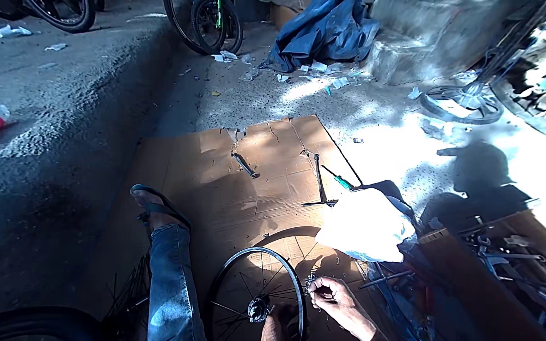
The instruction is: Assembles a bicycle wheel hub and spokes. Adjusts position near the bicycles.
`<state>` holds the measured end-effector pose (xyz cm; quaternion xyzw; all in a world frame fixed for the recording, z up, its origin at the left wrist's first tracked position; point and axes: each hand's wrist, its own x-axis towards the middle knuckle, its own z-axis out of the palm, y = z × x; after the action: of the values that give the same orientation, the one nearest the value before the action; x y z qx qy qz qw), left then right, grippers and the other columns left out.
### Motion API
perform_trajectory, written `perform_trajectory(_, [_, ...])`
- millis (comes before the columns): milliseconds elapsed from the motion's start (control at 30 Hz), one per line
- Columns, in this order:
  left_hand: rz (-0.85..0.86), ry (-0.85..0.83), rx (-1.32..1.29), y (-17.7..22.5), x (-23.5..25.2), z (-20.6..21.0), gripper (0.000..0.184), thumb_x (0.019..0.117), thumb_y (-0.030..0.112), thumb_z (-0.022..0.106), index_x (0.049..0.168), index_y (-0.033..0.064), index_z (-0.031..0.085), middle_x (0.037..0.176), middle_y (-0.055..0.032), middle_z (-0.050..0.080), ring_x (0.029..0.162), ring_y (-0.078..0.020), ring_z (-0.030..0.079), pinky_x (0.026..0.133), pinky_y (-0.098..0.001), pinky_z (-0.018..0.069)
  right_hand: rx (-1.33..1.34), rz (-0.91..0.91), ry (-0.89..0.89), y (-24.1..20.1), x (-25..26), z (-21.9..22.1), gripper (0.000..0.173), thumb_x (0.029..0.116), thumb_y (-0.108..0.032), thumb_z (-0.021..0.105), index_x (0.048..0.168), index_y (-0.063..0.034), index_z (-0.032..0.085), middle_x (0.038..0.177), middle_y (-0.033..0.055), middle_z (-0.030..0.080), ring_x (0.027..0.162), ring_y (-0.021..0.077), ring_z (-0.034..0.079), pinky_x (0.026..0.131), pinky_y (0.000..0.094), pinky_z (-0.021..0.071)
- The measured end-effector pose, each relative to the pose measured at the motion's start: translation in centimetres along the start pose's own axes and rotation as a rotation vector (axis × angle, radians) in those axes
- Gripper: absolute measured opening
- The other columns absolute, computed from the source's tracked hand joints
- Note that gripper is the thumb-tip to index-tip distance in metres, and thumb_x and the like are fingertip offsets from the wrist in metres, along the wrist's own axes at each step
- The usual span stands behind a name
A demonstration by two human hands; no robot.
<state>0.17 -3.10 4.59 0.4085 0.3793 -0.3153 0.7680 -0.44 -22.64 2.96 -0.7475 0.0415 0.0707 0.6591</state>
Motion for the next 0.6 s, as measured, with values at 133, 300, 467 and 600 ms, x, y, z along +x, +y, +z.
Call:
perform_trajectory(133, [-0.003,0.001,0.004,-0.07,-0.02,-0.05,0.045,0.1114,0.034,0.027,0.104,0.002,0.058,0.092,-0.0177,0.071,0.075,-0.0322,0.07,0.066,-0.046,0.06,-0.138,-0.031,-0.003,-0.06,0.27,-0.15,0.009,0.0894,-0.011,0.071,0.097,-0.0078,0.073,0.091,0.0033,0.072,0.078,0.0106,0.071,0.074,0.0288,0.0618])
perform_trajectory(300, [-0.011,0.015,0.006,-0.22,-0.08,-0.09,0.044,0.1112,0.034,0.029,0.106,0.0015,0.058,0.094,-0.0181,0.071,0.075,-0.0319,0.071,0.064,-0.0453,0.06,-0.303,-0.057,0.01,-0.04,0.38,-0.22,0.009,0.0887,-0.016,0.069,0.094,-0.0108,0.074,0.093,0.0015,0.071,0.084,0.0068,0.069,0.076,0.0254,0.0593])
perform_trajectory(467, [-0.021,0.024,-0.006,0.04,-0.4,0.17,0.044,0.1116,0.034,0.029,0.107,0.0011,0.058,0.094,-0.0183,0.071,0.075,-0.0325,0.071,0.065,-0.0455,0.0601,-0.289,-0.041,-0.013,-0.17,0.34,-0.54,0.009,0.0887,-0.016,0.069,0.095,-0.0107,0.074,0.092,0.0014,0.072,0.082,0.007,0.069,0.074,0.0258,0.0594])
perform_trajectory(600, [-0.006,0.023,-0.002,-0.07,-0.26,0.12,0.042,0.1117,0.033,0.03,0.108,0.0009,0.058,0.094,-0.0185,0.07,0.074,-0.0327,0.07,0.065,-0.0461,0.0602,-0.101,-0.039,-0.03,-0.2,0.08,-0.58,0.008,0.0908,-0.01,0.07,0.098,-0.0064,0.072,0.09,0.0038,0.072,0.075,0.0117,0.071,0.072,0.0293,0.0629])
